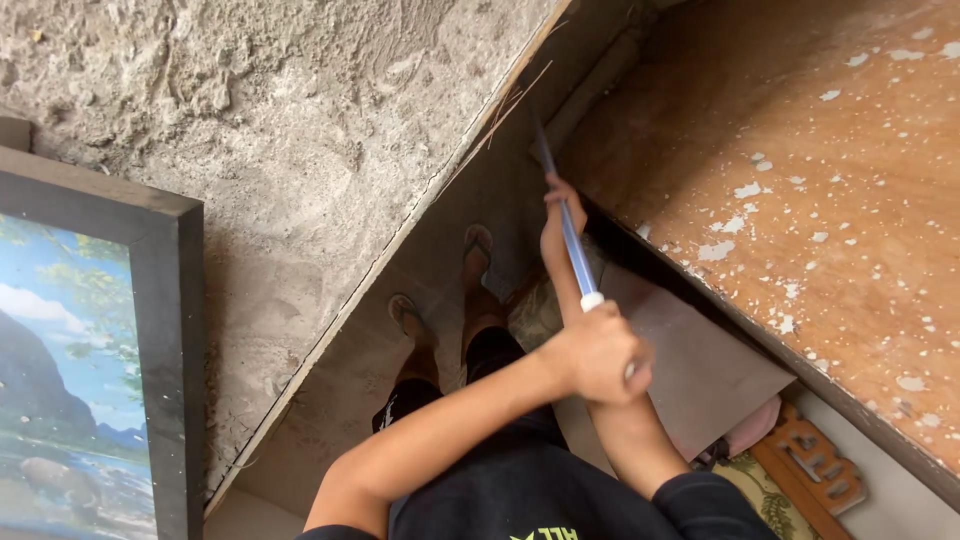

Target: Sweeping the tiled floor using a long-handled broom.

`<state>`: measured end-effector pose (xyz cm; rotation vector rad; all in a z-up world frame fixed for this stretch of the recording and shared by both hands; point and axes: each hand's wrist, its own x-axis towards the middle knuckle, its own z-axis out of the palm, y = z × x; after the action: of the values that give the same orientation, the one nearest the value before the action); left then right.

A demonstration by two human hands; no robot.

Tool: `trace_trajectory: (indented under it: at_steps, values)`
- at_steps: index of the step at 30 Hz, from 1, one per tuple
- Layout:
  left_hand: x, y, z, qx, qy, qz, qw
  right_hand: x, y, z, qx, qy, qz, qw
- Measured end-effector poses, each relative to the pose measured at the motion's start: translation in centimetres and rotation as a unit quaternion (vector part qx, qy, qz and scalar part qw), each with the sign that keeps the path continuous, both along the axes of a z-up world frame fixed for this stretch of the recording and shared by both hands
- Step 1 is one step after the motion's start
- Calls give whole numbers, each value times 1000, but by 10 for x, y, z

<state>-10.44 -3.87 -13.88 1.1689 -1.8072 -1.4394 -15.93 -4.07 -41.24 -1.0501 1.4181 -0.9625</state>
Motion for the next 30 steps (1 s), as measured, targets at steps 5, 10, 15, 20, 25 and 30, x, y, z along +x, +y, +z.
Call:
trace_trajectory:
  at_steps: [5, 10, 15, 20, 25, 30]
  values:
    - [-18, 21, 58, 74, -3, 1, 997, -14, 57, 69, 39, 28, 65, 997]
    - [-10, 2, 99, 113, 71, 115, 984, -21, 68, 105, 86, 44, 113, 989]
    - [1, -4, 134, 86, 133, 61, 986, -14, 28, 154, 73, 56, 51, 994]
    - [-12, -2, 94, -17, 129, 18, 991, -14, -34, 135, 13, 76, -18, 997]
    - [11, -10, -59, -77, 79, -36, 993, -5, -64, -2, -104, 86, -10, 991]
    - [20, 9, -47, -31, 49, -10, 998, 8, -25, -14, -2, 58, -15, 998]
